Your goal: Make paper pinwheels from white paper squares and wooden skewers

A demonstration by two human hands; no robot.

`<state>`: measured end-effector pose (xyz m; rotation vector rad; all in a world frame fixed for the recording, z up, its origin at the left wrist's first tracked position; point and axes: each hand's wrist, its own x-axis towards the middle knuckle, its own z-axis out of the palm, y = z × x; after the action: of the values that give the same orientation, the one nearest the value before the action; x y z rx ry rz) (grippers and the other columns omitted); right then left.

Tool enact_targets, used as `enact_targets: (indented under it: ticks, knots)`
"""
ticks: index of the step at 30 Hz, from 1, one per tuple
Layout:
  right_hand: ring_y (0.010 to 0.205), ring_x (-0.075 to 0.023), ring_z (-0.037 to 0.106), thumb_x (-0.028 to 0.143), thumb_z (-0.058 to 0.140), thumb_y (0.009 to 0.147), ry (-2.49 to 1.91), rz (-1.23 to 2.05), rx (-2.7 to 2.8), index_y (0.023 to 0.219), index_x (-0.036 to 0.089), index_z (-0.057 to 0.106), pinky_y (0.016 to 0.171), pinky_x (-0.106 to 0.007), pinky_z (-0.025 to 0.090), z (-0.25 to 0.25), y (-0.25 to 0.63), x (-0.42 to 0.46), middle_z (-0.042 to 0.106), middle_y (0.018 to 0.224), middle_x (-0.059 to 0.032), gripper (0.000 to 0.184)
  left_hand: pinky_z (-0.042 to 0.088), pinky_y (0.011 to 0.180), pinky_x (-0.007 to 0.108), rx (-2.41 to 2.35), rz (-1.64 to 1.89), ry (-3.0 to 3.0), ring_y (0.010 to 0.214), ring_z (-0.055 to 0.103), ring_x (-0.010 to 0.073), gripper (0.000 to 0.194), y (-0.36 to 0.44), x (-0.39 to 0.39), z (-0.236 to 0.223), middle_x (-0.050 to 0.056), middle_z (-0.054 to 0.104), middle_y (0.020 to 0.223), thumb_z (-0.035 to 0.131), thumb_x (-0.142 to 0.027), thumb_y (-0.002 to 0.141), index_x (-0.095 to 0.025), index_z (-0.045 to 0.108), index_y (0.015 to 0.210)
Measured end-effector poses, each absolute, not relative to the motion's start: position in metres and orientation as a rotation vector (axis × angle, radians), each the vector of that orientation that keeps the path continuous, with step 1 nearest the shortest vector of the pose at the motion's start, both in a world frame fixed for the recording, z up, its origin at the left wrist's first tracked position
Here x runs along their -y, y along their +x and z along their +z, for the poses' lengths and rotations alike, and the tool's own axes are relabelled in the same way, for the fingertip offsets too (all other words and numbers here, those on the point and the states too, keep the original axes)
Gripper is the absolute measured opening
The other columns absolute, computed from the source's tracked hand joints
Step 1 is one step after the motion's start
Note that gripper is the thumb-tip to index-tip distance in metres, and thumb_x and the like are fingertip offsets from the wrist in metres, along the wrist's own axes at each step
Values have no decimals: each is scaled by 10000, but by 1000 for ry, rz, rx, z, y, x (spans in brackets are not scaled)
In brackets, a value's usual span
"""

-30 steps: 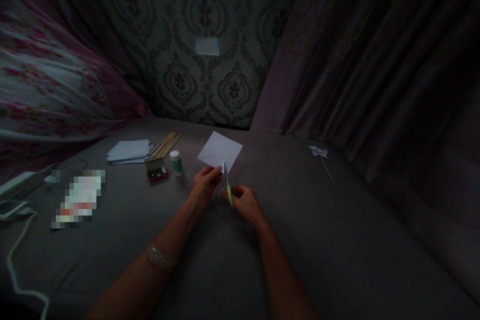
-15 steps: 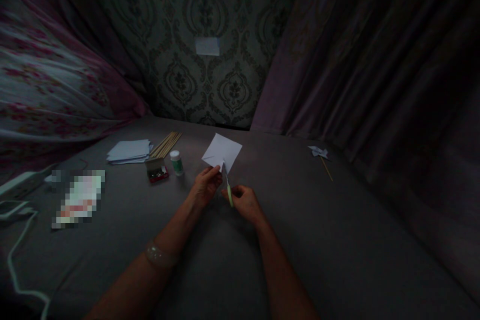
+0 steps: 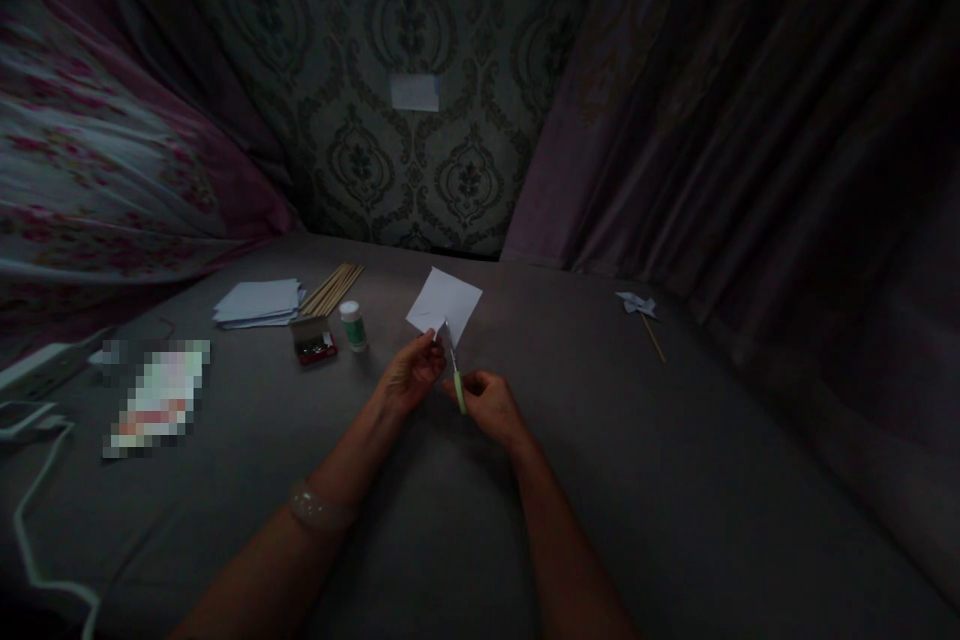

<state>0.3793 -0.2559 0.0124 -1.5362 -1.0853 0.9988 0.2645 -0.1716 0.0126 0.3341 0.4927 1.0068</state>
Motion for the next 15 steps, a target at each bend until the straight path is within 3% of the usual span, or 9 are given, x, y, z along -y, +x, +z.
enact_targets:
  ticks: [8, 15]
  knots:
    - [517, -108, 474, 545, 734, 536, -1570, 981, 1115, 595, 152, 587, 523, -252, 365, 10, 380, 256, 550, 543, 12, 424, 433, 463, 139, -449, 935, 200, 472, 541, 41, 107, 261, 172, 17, -5, 612, 596, 696, -65, 738, -101, 598, 714]
    - [533, -106, 476, 520, 732, 562, -1580, 946, 1138, 620, 141, 595, 524, -247, 361, 3, 383, 254, 567, 576, 2, 408, 428, 478, 144, -445, 936, 250, 482, 538, 38, 137, 262, 172, 16, -8, 611, 596, 726, -74, 703, -107, 593, 695]
